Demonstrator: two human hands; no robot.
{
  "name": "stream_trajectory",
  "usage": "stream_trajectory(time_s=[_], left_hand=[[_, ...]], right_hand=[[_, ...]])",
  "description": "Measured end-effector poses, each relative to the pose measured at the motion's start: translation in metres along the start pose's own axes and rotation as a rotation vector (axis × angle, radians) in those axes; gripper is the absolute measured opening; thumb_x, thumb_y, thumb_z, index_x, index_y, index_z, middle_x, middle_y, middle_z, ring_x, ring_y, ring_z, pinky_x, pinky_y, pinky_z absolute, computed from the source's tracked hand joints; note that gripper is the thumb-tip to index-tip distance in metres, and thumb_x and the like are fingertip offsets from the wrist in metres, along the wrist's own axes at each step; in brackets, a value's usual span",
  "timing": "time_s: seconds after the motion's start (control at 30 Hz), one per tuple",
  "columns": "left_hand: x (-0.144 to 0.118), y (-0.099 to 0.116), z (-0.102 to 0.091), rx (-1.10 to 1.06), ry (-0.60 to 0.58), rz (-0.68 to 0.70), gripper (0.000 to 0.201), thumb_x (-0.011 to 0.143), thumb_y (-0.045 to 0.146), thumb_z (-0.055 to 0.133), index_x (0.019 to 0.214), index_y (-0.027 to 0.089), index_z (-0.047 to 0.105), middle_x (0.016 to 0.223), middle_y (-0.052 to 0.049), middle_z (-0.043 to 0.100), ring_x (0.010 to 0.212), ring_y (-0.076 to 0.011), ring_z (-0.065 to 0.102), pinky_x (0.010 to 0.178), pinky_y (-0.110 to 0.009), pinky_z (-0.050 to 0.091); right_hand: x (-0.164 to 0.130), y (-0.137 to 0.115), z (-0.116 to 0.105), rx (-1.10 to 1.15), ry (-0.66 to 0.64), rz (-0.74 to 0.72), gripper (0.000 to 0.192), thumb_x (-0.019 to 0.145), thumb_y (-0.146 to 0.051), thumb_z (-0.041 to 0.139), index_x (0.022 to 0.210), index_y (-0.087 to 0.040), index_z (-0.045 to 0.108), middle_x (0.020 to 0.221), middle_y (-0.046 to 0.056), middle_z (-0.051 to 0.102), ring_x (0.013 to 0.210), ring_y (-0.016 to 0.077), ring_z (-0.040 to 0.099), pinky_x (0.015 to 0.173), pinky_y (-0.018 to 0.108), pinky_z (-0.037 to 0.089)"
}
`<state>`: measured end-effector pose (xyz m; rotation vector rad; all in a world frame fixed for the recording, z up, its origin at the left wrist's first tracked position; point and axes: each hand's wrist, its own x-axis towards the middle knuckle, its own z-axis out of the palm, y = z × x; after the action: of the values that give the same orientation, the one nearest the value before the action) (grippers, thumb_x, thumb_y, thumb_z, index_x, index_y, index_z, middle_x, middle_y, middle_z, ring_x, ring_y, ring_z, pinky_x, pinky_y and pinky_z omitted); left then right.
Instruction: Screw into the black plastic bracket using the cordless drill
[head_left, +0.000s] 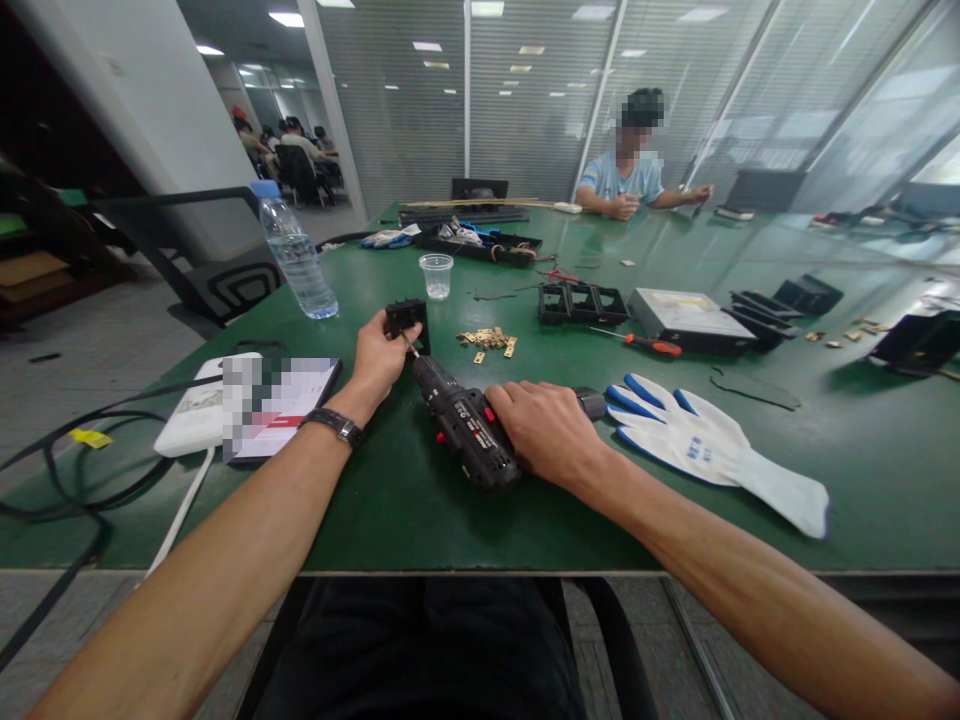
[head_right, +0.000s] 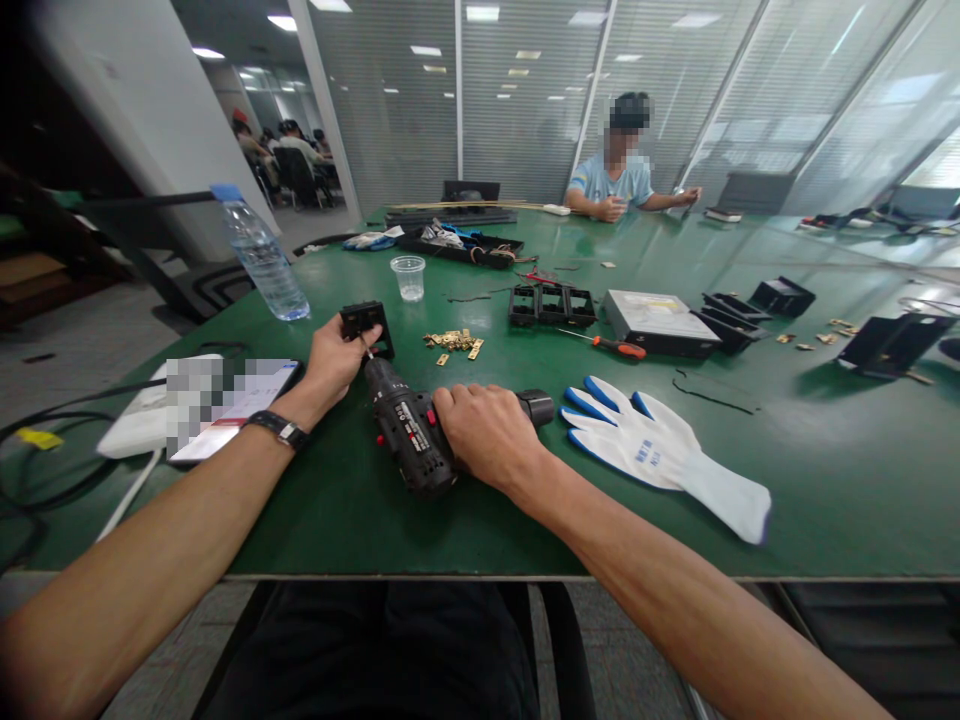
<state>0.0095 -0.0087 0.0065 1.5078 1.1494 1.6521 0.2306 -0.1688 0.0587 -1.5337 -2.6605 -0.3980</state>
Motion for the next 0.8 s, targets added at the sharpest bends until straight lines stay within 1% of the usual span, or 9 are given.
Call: stream_trajectory(time_s=[0.17, 0.57, 0.8], left_hand=[[0.0004, -0.0004, -0.0002, 0.006, 0.004, -0.007, 0.04, 0.067, 0.031, 0.075, 0.101, 0.015, 0.064, 0.096, -0.006, 0.069, 0.081, -0.016, 0.063, 0.071, -0.027, 0.053], [0.0009, -0.0014, -0.0006, 0.006, 0.0, 0.007, 0.038, 0.068, 0.03, 0.075, 0.102, 0.016, 0.065, 0.097, -0.006, 0.069, 0.083, -0.0167, 0.064, 0.075, -0.029, 0.054], [0.0009, -0.0009, -0.0012, 0.018, -0.001, 0.008, 0.04, 0.067, 0.031, 0.075, 0.103, 0.015, 0.065, 0.099, -0.006, 0.069, 0.085, -0.0172, 0.064, 0.075, -0.029, 0.054]], right_hand=[[0.0003, -0.0002, -0.0011, -0.006, -0.02, 0.001, 0.014, 0.092, -0.018, 0.045, 0.104, -0.019, 0.052, 0.097, 0.008, 0.066, 0.086, 0.0239, 0.062, 0.068, 0.032, 0.039], [0.0002, -0.0003, -0.0006, -0.002, 0.008, -0.005, 0.013, 0.093, -0.018, 0.044, 0.103, -0.019, 0.052, 0.096, 0.007, 0.066, 0.085, 0.0237, 0.062, 0.067, 0.032, 0.039], [-0.0003, -0.0005, -0.0008, -0.012, 0.003, -0.001, 0.013, 0.092, -0.018, 0.046, 0.103, -0.02, 0.052, 0.096, 0.007, 0.066, 0.085, 0.0241, 0.062, 0.067, 0.033, 0.039]])
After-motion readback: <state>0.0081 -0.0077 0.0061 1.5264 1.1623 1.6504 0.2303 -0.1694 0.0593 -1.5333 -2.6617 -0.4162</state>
